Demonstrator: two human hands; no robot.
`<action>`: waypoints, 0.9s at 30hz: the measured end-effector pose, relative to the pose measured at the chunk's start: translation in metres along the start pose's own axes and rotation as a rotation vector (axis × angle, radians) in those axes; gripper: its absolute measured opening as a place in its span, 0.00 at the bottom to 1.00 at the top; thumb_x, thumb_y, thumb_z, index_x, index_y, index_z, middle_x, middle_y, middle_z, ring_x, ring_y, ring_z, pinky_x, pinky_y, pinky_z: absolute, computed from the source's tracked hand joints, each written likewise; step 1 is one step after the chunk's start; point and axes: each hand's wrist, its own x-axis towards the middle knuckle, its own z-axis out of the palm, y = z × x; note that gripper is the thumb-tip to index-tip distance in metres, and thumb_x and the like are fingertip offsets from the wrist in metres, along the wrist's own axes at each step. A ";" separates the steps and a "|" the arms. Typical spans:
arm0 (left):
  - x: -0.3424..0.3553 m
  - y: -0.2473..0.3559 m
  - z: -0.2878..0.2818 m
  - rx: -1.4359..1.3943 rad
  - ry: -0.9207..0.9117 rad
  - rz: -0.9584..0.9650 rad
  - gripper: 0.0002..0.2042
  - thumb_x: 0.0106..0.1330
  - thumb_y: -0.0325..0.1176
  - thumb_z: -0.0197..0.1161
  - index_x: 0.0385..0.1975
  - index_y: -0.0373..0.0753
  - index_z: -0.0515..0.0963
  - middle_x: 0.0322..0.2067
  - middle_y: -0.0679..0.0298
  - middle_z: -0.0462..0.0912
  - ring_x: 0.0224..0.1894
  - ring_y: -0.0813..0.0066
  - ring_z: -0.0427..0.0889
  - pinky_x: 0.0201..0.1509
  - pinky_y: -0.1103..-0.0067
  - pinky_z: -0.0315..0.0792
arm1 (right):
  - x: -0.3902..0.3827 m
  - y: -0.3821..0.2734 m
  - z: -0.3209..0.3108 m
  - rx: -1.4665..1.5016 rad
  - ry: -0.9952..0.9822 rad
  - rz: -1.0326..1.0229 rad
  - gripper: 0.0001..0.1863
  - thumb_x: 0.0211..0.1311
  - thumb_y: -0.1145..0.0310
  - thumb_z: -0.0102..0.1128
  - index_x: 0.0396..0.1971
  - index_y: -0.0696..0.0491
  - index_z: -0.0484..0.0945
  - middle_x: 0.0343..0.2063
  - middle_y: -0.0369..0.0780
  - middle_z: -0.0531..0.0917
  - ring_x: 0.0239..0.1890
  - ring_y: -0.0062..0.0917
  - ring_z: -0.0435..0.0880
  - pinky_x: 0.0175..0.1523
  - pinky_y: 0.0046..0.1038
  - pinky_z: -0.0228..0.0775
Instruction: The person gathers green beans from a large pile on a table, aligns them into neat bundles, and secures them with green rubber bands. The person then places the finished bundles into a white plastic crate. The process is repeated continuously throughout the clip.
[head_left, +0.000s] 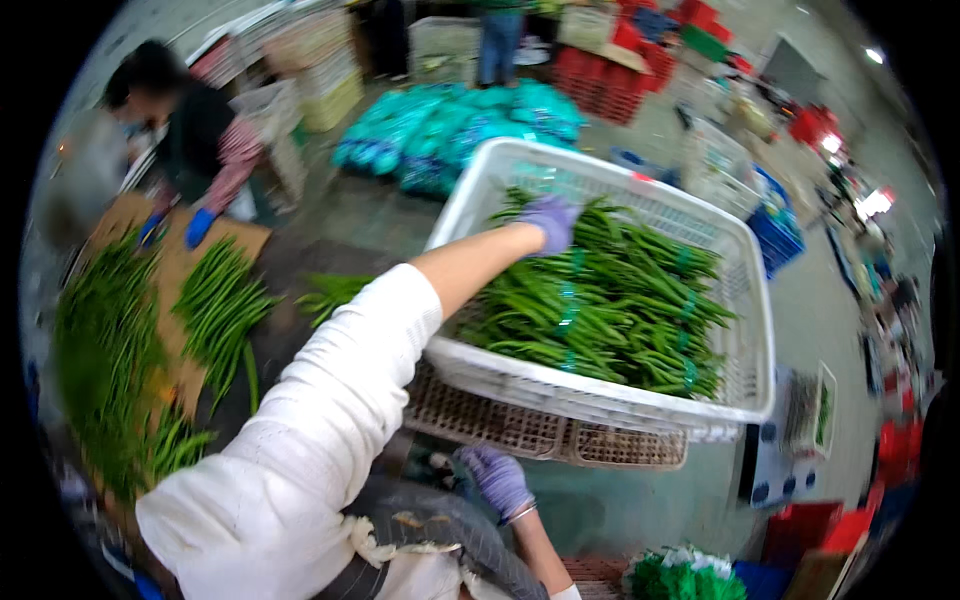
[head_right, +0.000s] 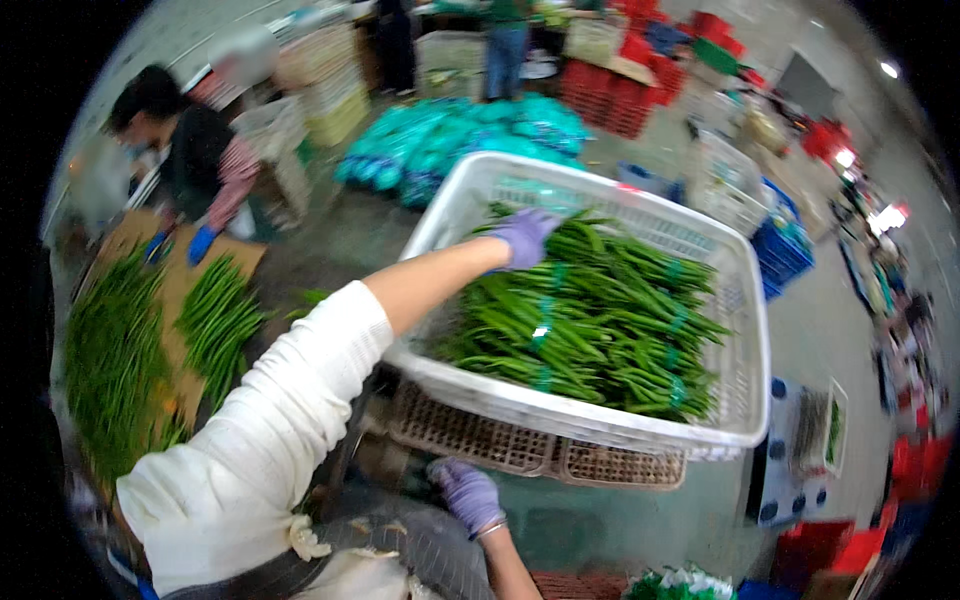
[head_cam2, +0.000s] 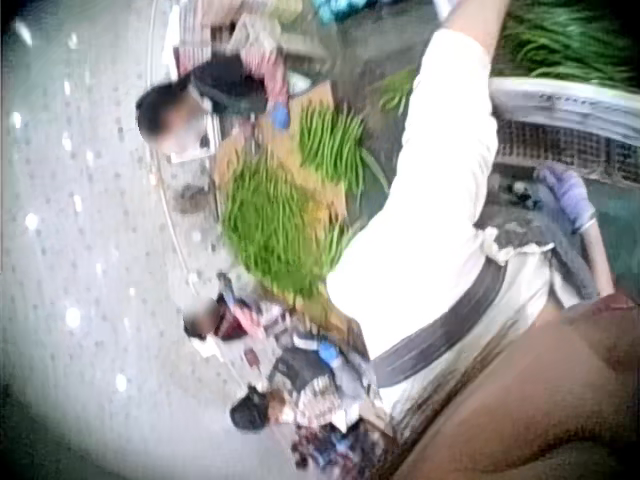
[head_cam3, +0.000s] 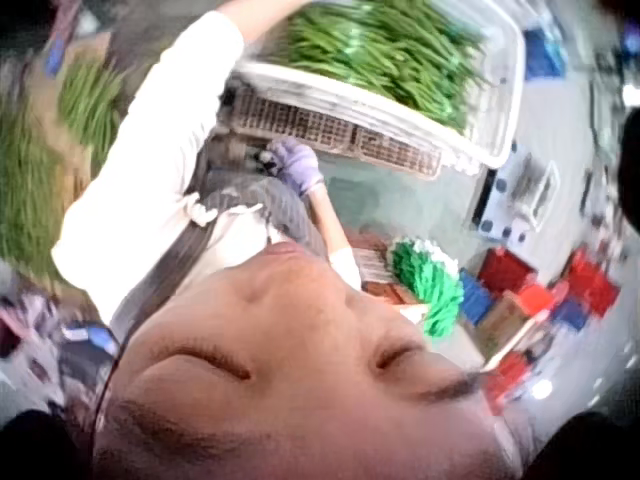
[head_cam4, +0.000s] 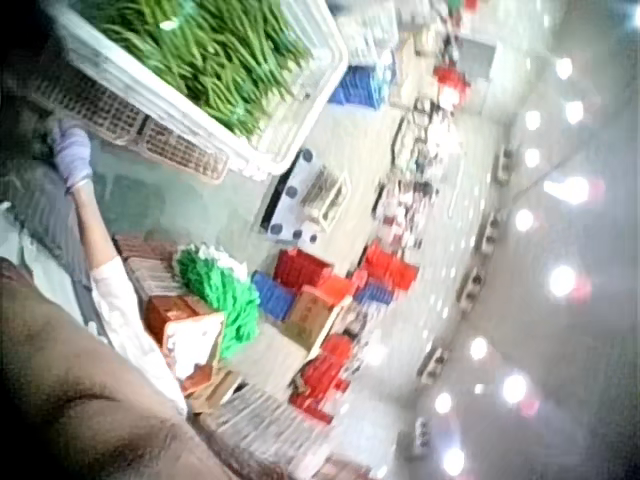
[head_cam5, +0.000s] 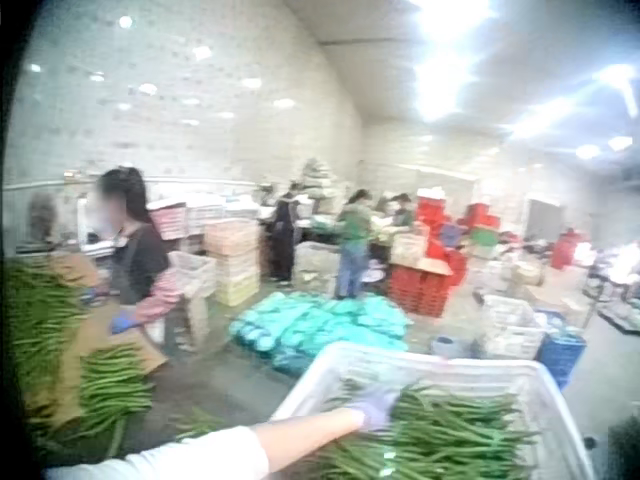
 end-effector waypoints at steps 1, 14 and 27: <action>-0.029 0.009 -0.027 -0.142 0.024 0.021 0.34 0.58 0.35 0.59 0.67 0.43 0.59 0.65 0.50 0.62 0.68 0.49 0.60 0.70 0.62 0.57 | 0.004 -0.008 0.003 0.116 0.005 0.065 0.14 0.68 0.57 0.49 0.43 0.46 0.81 0.40 0.42 0.83 0.42 0.39 0.82 0.46 0.35 0.74; -0.616 -0.058 0.047 -0.273 0.387 -0.806 0.08 0.63 0.36 0.61 0.38 0.42 0.82 0.35 0.57 0.83 0.41 0.58 0.82 0.46 0.70 0.75 | 0.072 -0.052 0.084 0.574 -0.261 -0.193 0.10 0.68 0.67 0.56 0.39 0.57 0.82 0.30 0.36 0.83 0.29 0.18 0.74 0.37 0.23 0.70; -0.584 -0.095 0.112 -0.117 0.241 -1.018 0.13 0.57 0.39 0.64 0.40 0.44 0.77 0.37 0.60 0.77 0.45 0.57 0.78 0.48 0.63 0.73 | 0.138 -0.161 0.124 0.281 -0.268 -0.416 0.09 0.68 0.70 0.54 0.39 0.57 0.81 0.34 0.36 0.84 0.36 0.18 0.77 0.48 0.24 0.70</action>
